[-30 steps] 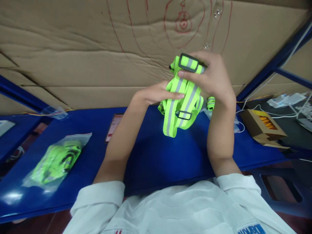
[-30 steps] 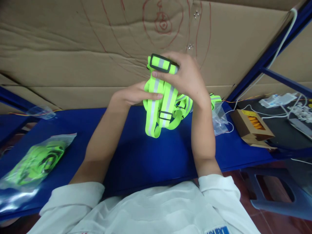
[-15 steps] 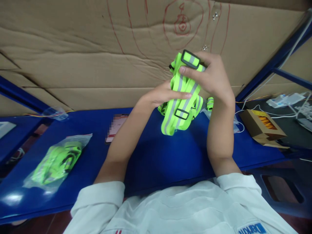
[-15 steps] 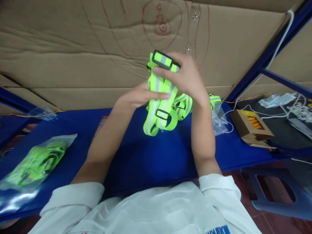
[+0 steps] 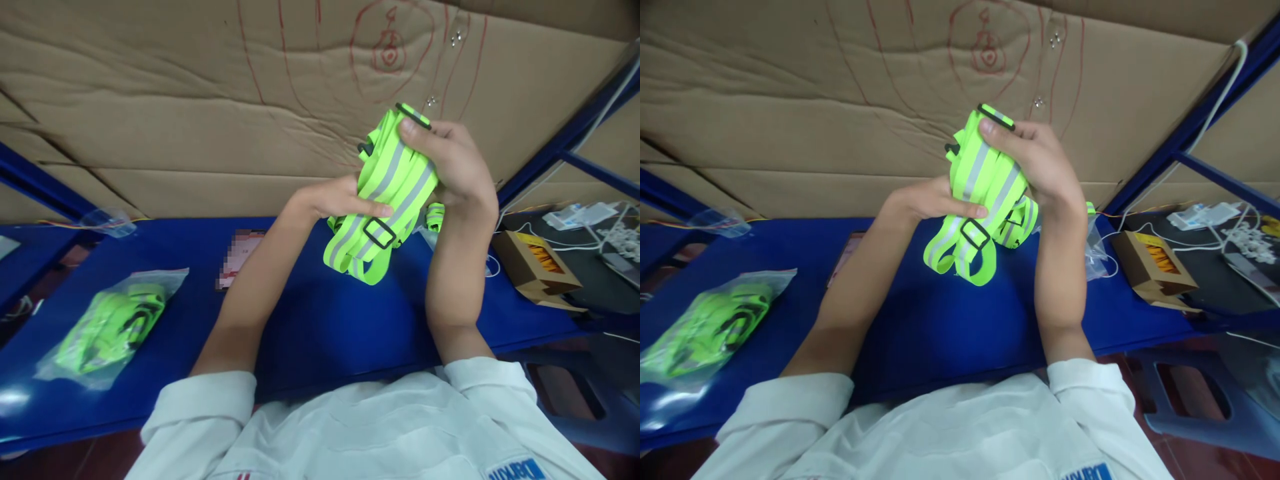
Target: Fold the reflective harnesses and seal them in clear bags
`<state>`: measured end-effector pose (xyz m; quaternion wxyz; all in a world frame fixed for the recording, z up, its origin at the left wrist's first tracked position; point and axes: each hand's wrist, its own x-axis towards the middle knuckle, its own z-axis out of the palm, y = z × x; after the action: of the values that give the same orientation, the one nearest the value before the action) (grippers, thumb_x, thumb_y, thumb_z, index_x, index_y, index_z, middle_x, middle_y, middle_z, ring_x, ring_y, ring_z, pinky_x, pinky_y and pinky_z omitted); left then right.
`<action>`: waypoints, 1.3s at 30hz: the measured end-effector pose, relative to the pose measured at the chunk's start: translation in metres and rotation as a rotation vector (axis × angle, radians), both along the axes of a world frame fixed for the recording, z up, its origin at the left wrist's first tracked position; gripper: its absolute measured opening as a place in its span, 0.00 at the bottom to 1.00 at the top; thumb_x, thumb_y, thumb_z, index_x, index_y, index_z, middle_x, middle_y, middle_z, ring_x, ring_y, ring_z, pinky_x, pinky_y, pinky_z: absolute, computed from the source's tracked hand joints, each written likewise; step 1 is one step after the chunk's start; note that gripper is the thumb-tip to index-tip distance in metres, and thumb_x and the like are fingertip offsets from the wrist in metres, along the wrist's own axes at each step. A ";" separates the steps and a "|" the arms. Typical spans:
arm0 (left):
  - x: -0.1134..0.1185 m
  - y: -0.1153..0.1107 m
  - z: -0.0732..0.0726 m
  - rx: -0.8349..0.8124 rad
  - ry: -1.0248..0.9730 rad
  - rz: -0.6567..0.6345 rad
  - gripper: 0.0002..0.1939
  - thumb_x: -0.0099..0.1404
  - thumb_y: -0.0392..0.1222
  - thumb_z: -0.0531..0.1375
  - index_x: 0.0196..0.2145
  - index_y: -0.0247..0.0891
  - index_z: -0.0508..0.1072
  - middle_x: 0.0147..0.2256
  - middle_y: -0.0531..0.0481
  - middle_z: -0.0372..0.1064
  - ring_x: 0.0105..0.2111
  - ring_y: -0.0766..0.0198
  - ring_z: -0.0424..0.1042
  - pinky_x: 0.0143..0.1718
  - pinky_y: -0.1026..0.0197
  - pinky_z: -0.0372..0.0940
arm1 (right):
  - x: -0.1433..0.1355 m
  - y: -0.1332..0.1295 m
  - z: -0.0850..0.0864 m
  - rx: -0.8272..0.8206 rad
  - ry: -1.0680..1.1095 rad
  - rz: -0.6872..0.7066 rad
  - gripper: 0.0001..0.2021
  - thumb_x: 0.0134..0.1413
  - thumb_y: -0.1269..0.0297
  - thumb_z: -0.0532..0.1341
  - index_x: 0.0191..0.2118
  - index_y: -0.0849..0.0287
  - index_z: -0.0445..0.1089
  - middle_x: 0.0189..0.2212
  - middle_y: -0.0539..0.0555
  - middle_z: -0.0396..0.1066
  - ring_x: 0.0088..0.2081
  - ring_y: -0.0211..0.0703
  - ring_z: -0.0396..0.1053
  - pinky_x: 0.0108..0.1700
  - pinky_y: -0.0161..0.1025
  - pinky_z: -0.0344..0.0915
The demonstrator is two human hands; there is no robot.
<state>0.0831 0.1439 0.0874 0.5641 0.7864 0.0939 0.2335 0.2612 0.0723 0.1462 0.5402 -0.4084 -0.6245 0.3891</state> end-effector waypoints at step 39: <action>-0.001 -0.002 0.009 -0.041 -0.001 0.064 0.28 0.51 0.42 0.77 0.50 0.36 0.80 0.49 0.43 0.80 0.52 0.43 0.80 0.54 0.46 0.76 | 0.014 0.013 -0.001 0.533 -0.768 -0.049 0.23 0.57 0.48 0.70 0.56 0.47 0.73 0.56 0.54 0.76 0.59 0.59 0.70 0.66 0.57 0.63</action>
<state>0.0819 0.1416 0.0969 0.5725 0.7711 0.1237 0.2499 0.2751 0.0858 0.1448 0.3649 -0.3843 -0.8477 0.0228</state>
